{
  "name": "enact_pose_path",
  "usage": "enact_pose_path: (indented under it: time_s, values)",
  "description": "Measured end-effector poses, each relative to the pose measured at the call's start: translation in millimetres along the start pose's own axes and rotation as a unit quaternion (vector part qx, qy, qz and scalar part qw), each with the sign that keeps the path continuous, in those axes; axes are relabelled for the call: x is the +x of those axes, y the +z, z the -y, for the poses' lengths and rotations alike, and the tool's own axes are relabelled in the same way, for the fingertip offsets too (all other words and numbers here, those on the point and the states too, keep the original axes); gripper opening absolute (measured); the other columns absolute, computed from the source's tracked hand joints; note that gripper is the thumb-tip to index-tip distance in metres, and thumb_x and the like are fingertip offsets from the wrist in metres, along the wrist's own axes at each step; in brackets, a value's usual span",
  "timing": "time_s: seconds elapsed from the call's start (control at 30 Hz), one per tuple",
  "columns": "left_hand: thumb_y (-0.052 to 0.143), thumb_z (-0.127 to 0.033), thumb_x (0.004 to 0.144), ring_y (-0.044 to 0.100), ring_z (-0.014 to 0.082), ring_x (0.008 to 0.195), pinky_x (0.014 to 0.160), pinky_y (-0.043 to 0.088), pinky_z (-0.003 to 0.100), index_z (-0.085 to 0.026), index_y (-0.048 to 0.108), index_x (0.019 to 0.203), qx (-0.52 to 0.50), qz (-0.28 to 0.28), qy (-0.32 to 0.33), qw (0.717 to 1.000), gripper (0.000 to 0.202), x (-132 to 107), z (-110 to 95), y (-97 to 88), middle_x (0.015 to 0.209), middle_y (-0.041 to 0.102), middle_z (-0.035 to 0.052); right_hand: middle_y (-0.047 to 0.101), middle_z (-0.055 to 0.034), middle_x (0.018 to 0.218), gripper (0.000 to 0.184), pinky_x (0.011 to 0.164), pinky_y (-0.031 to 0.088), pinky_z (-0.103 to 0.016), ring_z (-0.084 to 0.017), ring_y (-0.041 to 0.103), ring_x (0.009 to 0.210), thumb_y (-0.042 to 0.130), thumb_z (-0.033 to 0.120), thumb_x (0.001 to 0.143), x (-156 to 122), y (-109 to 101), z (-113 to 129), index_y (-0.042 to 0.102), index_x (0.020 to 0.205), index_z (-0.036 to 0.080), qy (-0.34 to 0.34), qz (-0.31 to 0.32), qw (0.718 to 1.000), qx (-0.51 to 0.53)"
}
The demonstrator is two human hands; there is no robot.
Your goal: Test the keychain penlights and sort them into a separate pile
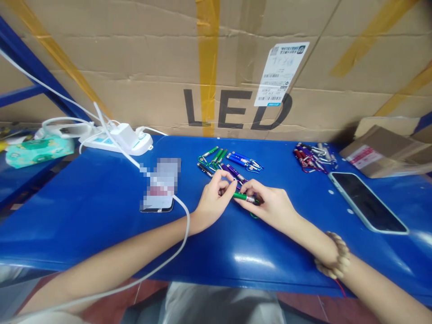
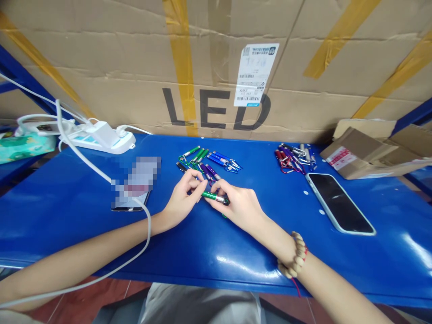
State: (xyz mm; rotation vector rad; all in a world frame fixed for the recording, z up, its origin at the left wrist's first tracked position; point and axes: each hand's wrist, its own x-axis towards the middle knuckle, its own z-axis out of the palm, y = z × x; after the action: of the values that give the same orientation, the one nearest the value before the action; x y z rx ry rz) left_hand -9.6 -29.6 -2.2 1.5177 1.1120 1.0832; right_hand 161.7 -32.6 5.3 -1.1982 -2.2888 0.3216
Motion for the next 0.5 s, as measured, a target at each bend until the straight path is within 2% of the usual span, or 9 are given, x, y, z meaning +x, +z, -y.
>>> enact_pose_path:
  time_s: [0.13, 0.33, 0.5]
  values:
    - [0.048, -0.026, 0.087, 0.035, 0.0073, 0.048, 0.05, 0.027, 0.02, -0.021, 0.039, 0.086, -0.01, -0.017, 0.006, 1.0, 0.01, 0.6, -1.9, 0.0, 0.05, 0.037, -0.0102, 0.067, -0.0017, 0.087, 0.021, 0.06, 0.044, -0.021, -0.012, 0.063, 0.069, 0.053, 0.037, 0.089, 0.3, 0.2, -1.8, 0.061, 0.1, 0.021, -0.017, 0.007, 1.0, 0.023]
    - [0.051, -0.023, 0.085, 0.044, 0.0087, 0.057, 0.058, 0.033, 0.022, -0.022, 0.04, 0.088, -0.007, -0.027, 0.034, 0.999, 0.011, 0.0, -0.2, -0.1, 0.06, 0.046, -0.0077, 0.062, -0.0026, 0.076, 0.025, 0.058, 0.045, -0.023, -0.012, 0.057, 0.062, 0.047, 0.033, 0.092, 3.2, -1.9, 3.5, 0.067, 0.097, 0.018, 0.0, 0.003, 0.996, 0.087]
    - [0.054, -0.02, 0.082, 0.046, 0.0088, 0.064, 0.06, 0.035, 0.022, -0.021, 0.043, 0.085, 0.02, -0.041, 0.046, 0.998, 0.011, 0.6, 0.1, -0.7, 0.077, 0.051, -0.0032, 0.07, -0.0034, 0.091, 0.022, 0.064, 0.051, -0.024, -0.015, 0.065, 0.071, 0.05, 0.03, 0.09, 4.4, 1.1, 4.8, 0.066, 0.101, 0.02, 0.018, 0.035, 0.991, 0.125]
